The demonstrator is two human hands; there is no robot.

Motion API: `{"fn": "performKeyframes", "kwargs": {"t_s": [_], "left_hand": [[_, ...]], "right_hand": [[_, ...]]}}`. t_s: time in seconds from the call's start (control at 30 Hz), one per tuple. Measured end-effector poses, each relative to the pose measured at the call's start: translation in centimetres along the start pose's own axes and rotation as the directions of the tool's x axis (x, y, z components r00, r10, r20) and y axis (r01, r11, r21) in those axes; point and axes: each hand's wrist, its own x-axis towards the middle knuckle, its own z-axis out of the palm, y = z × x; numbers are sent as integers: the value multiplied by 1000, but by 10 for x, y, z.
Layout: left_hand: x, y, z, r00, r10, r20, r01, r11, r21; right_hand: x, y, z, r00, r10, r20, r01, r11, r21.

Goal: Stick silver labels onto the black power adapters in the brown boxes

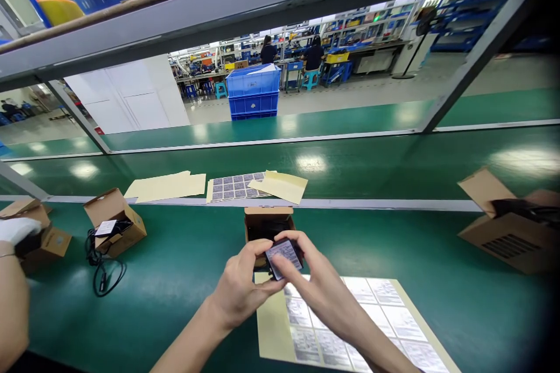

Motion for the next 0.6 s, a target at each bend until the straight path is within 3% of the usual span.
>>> {"fn": "performKeyframes", "kwargs": {"t_s": [0.13,0.23,0.3,0.37,0.43,0.5,0.57,0.6], "left_hand": [[6,-2,-1,996,-23,85,24,1000,-20],[20,-2,3,961,-128,244,148,987,-64],[33,-5,6,885,-224,409,243,970,5],[47,-12,5,759,-320,567,258,947,189],[58,-27,-1,637,-388,666,155,911,382],[61,-48,-16,554,-417,721,44,879,474],[55,-75,-42,521,-419,744,24,878,477],[49,-88,-59,515,-421,746,46,883,467]], "right_hand": [[-7,-9,-8,990,-10,143,17,999,-48],[-5,1,-23,978,-42,204,43,999,2],[-3,20,-45,993,-69,97,80,990,-115],[-2,42,-83,985,-104,-137,56,947,-317],[-7,59,-136,915,-129,-382,-54,900,-433],[-17,68,-195,765,-195,-614,-214,822,-528],[-27,69,-249,627,-264,-733,-364,733,-575],[-30,68,-270,599,-275,-752,-422,690,-588]]}}
